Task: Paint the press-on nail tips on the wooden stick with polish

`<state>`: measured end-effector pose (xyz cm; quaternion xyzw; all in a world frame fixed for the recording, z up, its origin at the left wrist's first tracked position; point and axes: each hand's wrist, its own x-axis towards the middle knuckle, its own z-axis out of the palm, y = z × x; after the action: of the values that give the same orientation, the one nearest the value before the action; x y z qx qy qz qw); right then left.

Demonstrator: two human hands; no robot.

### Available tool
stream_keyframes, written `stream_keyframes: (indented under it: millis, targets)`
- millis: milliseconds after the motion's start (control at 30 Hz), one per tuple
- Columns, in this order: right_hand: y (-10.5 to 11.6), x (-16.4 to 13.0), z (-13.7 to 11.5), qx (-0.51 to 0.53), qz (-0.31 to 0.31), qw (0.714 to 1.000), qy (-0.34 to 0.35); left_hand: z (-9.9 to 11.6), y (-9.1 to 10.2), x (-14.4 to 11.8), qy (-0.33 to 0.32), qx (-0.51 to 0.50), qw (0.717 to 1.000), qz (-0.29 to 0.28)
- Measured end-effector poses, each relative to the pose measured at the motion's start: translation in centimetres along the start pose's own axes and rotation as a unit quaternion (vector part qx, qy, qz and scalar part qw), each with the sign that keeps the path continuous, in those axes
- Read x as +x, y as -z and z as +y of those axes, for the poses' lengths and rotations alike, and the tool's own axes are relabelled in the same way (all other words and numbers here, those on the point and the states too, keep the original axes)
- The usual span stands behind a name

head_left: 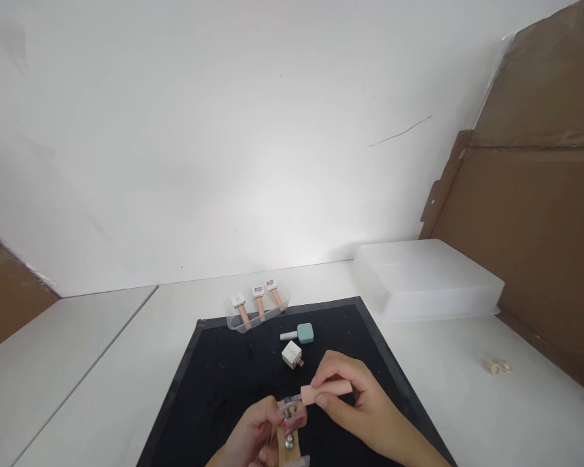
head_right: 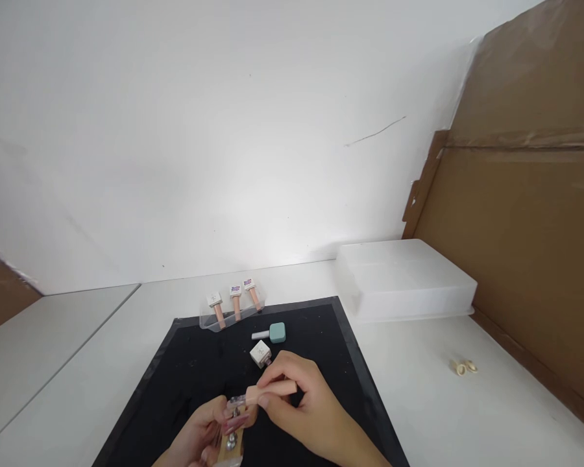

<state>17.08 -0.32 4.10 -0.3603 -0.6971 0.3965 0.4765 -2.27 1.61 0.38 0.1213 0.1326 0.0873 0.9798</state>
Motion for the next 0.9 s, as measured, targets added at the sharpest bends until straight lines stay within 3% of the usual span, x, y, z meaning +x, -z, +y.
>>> stream_keyframes:
  millis: [167,500,767,900]
  targets:
    - [-0.13,0.22,-0.05,-0.011,-0.004,1.000,0.027,0.09,0.21,0.19,-0.010,-0.007,1.000,0.009]
    - [0.12,0.16,0.54,-0.019,0.014,1.000,-0.010,-0.25,0.42,0.09,-0.053,-0.004,0.999,-0.003]
    - [0.04,0.08,0.11,-0.012,-0.019,1.000,0.013,-0.15,0.93,0.23,-0.028,0.022,0.999,-0.003]
    - [0.05,0.22,0.00,-0.044,-0.011,0.999,-0.018,-0.28,0.89,0.26,-0.061,0.036,0.997,0.010]
